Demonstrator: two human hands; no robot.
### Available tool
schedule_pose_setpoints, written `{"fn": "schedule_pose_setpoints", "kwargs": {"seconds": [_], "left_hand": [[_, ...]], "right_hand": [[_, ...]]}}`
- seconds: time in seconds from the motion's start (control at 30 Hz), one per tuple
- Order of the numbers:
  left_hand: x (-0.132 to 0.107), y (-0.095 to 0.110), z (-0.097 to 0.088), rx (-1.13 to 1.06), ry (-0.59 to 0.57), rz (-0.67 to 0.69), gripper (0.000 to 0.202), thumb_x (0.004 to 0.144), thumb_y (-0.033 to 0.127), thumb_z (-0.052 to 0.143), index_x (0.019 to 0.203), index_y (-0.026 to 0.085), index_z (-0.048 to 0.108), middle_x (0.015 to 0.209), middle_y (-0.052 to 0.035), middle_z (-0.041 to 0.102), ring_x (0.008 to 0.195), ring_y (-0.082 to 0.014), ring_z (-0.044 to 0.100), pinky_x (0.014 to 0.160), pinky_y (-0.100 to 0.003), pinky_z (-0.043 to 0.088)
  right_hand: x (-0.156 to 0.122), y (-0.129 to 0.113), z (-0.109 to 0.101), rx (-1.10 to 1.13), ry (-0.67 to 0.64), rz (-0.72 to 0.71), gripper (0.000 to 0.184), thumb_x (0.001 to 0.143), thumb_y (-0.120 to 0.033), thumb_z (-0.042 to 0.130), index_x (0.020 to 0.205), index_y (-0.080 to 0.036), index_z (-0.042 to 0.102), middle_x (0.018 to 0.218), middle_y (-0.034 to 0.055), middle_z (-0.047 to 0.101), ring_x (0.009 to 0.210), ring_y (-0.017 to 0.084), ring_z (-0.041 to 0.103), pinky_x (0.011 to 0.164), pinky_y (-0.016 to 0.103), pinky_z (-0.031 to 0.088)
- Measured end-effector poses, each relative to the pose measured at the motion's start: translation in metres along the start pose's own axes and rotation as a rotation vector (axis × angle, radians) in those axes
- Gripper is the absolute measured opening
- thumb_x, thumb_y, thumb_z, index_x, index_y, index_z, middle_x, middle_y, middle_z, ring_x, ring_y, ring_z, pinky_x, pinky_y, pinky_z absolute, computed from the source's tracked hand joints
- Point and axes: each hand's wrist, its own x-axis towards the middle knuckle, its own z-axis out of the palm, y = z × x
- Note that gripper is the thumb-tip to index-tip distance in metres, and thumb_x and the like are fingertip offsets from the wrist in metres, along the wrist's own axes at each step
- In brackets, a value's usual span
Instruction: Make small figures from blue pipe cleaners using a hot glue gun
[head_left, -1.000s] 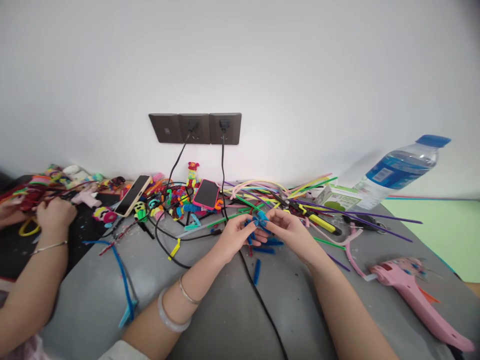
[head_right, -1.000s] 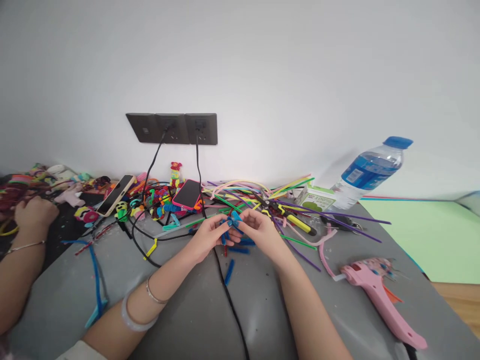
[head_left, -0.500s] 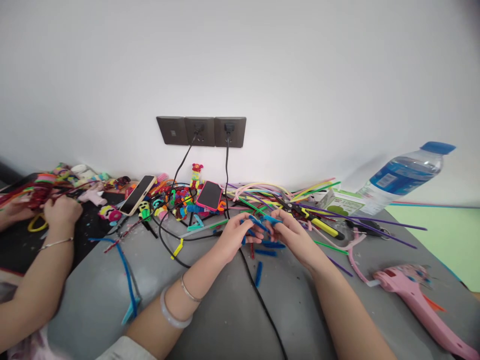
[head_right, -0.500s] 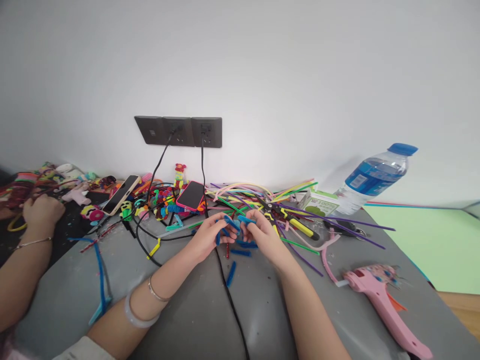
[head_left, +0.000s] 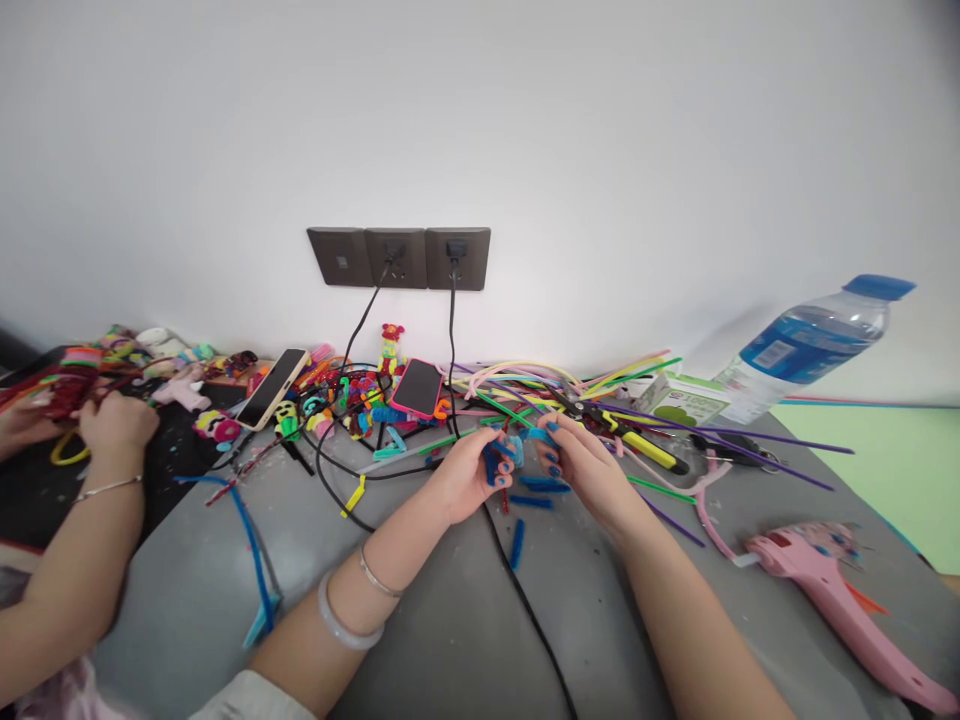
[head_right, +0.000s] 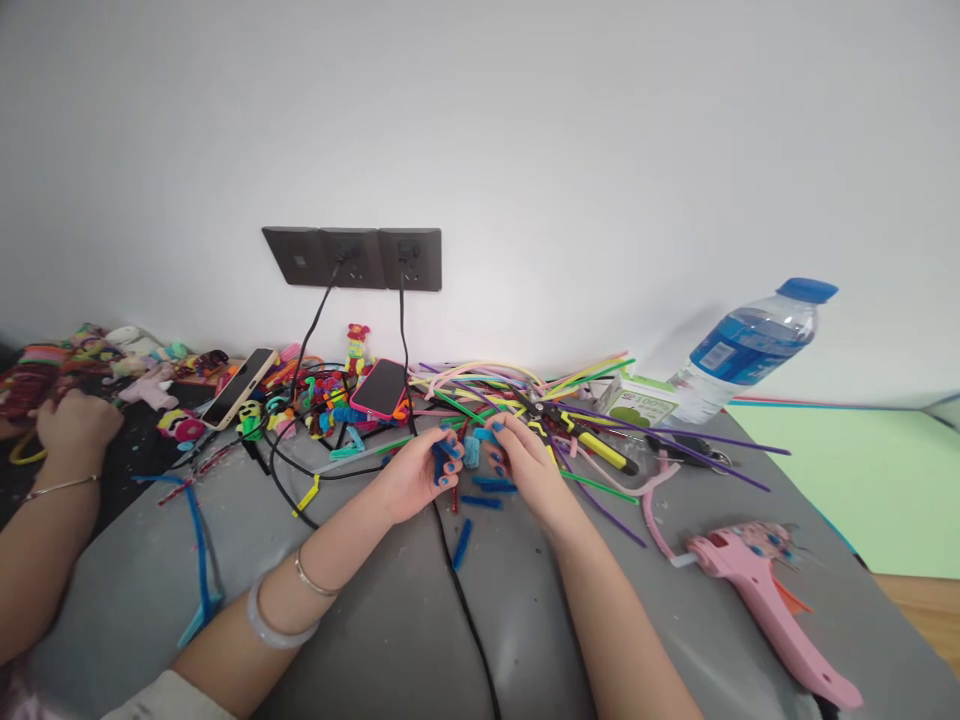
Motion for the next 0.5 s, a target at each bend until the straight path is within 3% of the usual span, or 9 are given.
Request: {"fn": "schedule_pose_setpoints", "kwargs": {"seconds": [0.07,0.17,0.33,0.5], "left_hand": [[-0.0005,0.0005,0.0004,-0.02,0.003,-0.024,0.02,0.091,0.023,0.053,0.073,0.014,0.056,0.064,-0.0016,0.058,0.052,-0.0097,0.053,0.048,-0.021,0.04],[-0.0021,0.0016,0.0009,-0.071,-0.017,-0.049,0.023,0.095,0.023,0.047,0.076,0.014,0.057,0.071,-0.005,0.063,0.064,-0.0147,0.063,0.067,-0.029,0.053],[-0.0041,0.0025,0.0028,-0.102,-0.11,-0.038,0.023,0.096,0.025,0.046,0.086,0.013,0.063,0.08,-0.0067,0.067,0.071,-0.0169,0.066,0.075,-0.033,0.054],[-0.0038,0.0021,0.0062,-0.146,-0.139,-0.006,0.025,0.094,0.019,0.044,0.084,0.012,0.066,0.08,-0.0075,0.07,0.076,-0.018,0.067,0.082,-0.035,0.053]], "right_hand": [[0.001,0.0013,-0.0003,-0.026,0.037,-0.03,0.018,0.085,-0.041,0.058,0.08,-0.023,0.055,0.06,-0.0045,0.04,0.052,0.013,0.039,0.048,0.025,0.032],[0.0014,0.0009,-0.0004,-0.116,0.098,-0.152,0.013,0.082,-0.035,0.061,0.086,-0.022,0.059,0.07,-0.0015,0.053,0.057,0.013,0.047,0.053,0.026,0.039],[-0.0014,-0.0003,0.0032,-0.382,0.199,-0.43,0.007,0.08,-0.028,0.064,0.082,-0.023,0.06,0.079,0.0019,0.063,0.069,0.017,0.054,0.063,0.029,0.044],[-0.0038,0.0016,0.0079,-0.678,0.197,-0.539,0.005,0.084,-0.021,0.061,0.085,-0.022,0.065,0.077,0.0024,0.066,0.066,0.018,0.054,0.063,0.03,0.045]]}}
